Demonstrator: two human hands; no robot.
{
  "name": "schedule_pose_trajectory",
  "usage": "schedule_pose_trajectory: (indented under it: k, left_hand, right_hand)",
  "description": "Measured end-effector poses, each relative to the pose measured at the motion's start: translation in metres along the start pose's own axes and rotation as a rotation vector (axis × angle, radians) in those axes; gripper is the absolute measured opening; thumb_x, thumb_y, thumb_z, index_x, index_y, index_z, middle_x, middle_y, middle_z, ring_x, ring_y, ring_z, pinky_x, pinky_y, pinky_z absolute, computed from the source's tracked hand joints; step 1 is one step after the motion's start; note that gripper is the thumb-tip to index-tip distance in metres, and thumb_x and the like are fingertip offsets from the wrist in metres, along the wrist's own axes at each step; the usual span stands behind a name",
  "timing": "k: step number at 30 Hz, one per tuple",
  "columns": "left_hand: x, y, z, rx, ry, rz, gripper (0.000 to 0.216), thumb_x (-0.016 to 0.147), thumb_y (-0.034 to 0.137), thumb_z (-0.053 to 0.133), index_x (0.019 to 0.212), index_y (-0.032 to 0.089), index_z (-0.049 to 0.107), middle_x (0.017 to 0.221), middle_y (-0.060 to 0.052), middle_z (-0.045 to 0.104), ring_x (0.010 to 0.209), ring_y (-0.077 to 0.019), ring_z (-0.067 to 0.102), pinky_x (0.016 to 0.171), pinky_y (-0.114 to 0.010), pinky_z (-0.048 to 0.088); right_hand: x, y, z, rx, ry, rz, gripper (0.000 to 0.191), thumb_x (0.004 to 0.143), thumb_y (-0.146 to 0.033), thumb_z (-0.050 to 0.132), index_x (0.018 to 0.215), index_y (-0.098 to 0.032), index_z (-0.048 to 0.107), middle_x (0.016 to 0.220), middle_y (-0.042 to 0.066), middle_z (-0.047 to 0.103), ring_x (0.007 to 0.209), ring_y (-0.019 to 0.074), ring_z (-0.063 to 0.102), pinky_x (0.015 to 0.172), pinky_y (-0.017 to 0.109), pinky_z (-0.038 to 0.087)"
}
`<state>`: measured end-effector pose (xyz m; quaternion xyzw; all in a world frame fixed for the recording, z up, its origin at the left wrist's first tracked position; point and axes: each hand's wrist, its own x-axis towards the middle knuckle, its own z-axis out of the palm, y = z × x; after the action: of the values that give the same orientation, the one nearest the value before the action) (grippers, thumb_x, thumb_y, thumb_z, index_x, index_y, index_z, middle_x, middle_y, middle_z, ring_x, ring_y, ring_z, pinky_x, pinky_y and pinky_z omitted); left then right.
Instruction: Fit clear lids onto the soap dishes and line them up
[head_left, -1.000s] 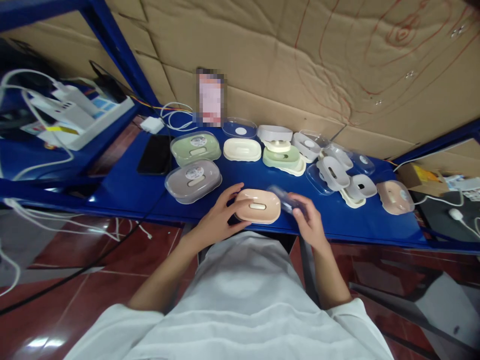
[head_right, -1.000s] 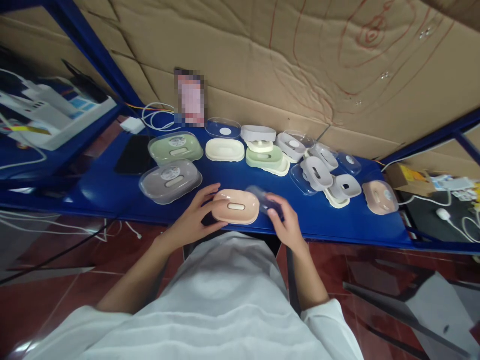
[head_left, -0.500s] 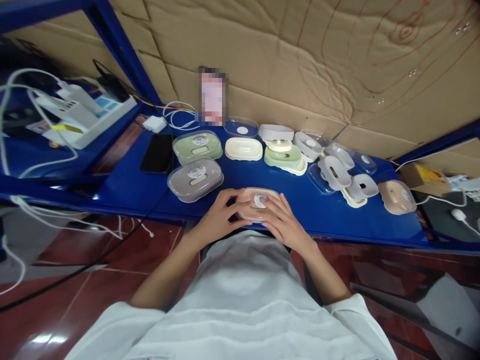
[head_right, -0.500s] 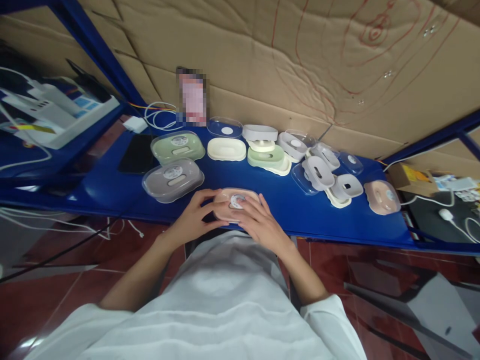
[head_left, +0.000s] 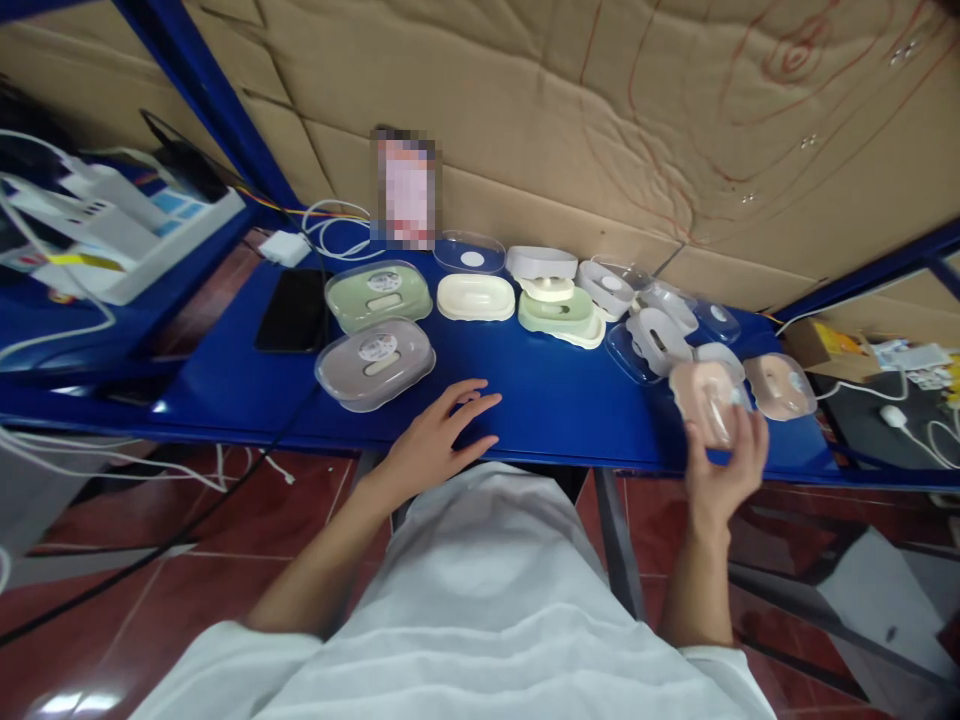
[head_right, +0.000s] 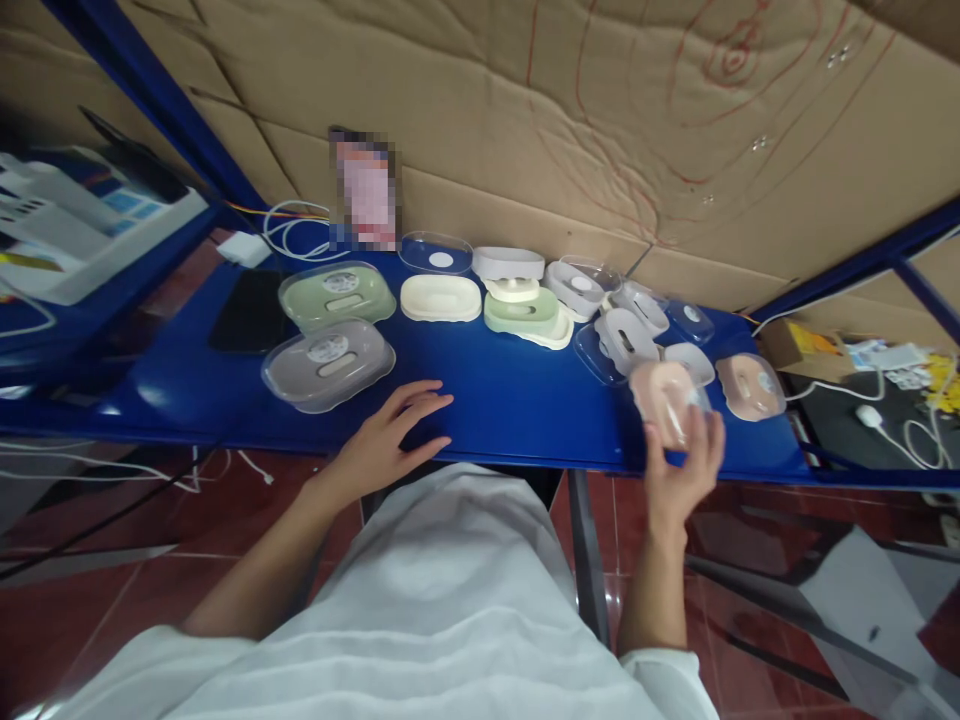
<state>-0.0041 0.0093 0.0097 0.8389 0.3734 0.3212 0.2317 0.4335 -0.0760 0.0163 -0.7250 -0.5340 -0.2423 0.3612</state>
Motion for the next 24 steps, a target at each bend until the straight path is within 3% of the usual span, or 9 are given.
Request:
schedule_pose_trajectory:
  k: [2, 5, 9, 12, 15, 17, 21, 24]
  left_hand:
    - [0.001, 0.0, 0.002, 0.03, -0.004, 0.006, 0.043, 0.108, 0.035, 0.061, 0.15, 0.029, 0.057, 0.155, -0.012, 0.054, 0.14, -0.027, 0.062, 0.118, -0.048, 0.054]
    - [0.001, -0.001, 0.004, 0.046, -0.004, 0.004, 0.038, 0.109, 0.036, 0.059, 0.145, 0.028, 0.061, 0.152, -0.011, 0.059, 0.137, -0.0262, 0.063, 0.118, -0.047, 0.054]
    - [0.0, -0.002, 0.006, 0.057, 0.0, -0.017, 0.034, 0.109, 0.039, 0.057, 0.139, 0.027, 0.066, 0.148, -0.01, 0.063, 0.134, -0.0263, 0.065, 0.116, -0.047, 0.055]
    - [0.0, -0.003, 0.007, 0.062, 0.003, -0.02, 0.032, 0.109, 0.04, 0.057, 0.136, 0.027, 0.069, 0.146, -0.009, 0.065, 0.132, -0.0256, 0.067, 0.115, -0.047, 0.056]
    - [0.001, -0.003, 0.007, 0.074, 0.012, -0.01, 0.031, 0.109, 0.04, 0.057, 0.133, 0.027, 0.07, 0.143, -0.009, 0.067, 0.129, -0.0251, 0.068, 0.115, -0.047, 0.056]
    - [0.0, -0.003, 0.008, 0.083, 0.018, -0.008, 0.031, 0.109, 0.04, 0.057, 0.133, 0.026, 0.07, 0.143, -0.009, 0.067, 0.13, -0.0252, 0.068, 0.115, -0.048, 0.056]
    - [0.0, -0.002, 0.007, 0.083, 0.01, -0.002, 0.033, 0.109, 0.037, 0.058, 0.138, 0.027, 0.068, 0.145, -0.01, 0.066, 0.131, -0.0253, 0.067, 0.115, -0.048, 0.057]
    - [0.001, 0.001, 0.005, 0.116, 0.021, 0.03, 0.043, 0.107, 0.034, 0.061, 0.15, 0.029, 0.061, 0.158, -0.013, 0.056, 0.145, -0.0299, 0.058, 0.119, -0.052, 0.053]
  right_hand:
    - [-0.004, 0.043, -0.007, -0.166, 0.071, 0.125, 0.082, 0.093, -0.074, 0.067, 0.145, -0.011, 0.067, 0.151, 0.031, 0.058, 0.143, 0.05, 0.056, 0.114, 0.071, 0.047]
    - [-0.007, 0.09, -0.007, -0.273, 0.032, 0.185, 0.089, 0.091, -0.082, 0.06, 0.146, -0.014, 0.067, 0.151, 0.032, 0.057, 0.14, 0.0538, 0.056, 0.11, 0.077, 0.045]
    - [0.011, 0.103, 0.008, -0.314, -0.017, 0.221, 0.094, 0.09, -0.086, 0.056, 0.151, -0.016, 0.062, 0.161, 0.037, 0.045, 0.149, 0.0583, 0.043, 0.109, 0.082, 0.036]
    - [0.036, 0.072, 0.025, -0.26, -0.07, 0.096, 0.084, 0.101, -0.075, 0.049, 0.16, -0.015, 0.052, 0.166, 0.033, 0.041, 0.155, 0.0528, 0.036, 0.114, 0.081, 0.032]
    - [0.053, 0.021, 0.046, -0.097, -0.264, -0.153, 0.071, 0.108, -0.062, 0.045, 0.162, -0.015, 0.047, 0.16, 0.025, 0.053, 0.153, 0.0422, 0.043, 0.121, 0.071, 0.034]
    - [0.055, -0.016, 0.061, -0.028, -0.364, -0.237, 0.065, 0.108, -0.058, 0.048, 0.158, -0.016, 0.05, 0.15, 0.023, 0.062, 0.146, 0.0393, 0.05, 0.12, 0.068, 0.036]
    - [0.033, -0.079, 0.07, 0.126, -0.469, -0.337, 0.041, 0.11, -0.045, 0.052, 0.138, -0.02, 0.068, 0.124, 0.016, 0.075, 0.12, 0.0326, 0.066, 0.114, 0.059, 0.044]
    - [0.006, -0.116, 0.053, 0.297, -0.588, -0.502, 0.032, 0.111, -0.029, 0.049, 0.133, -0.028, 0.072, 0.126, 0.009, 0.077, 0.123, 0.0273, 0.068, 0.123, 0.057, 0.038]
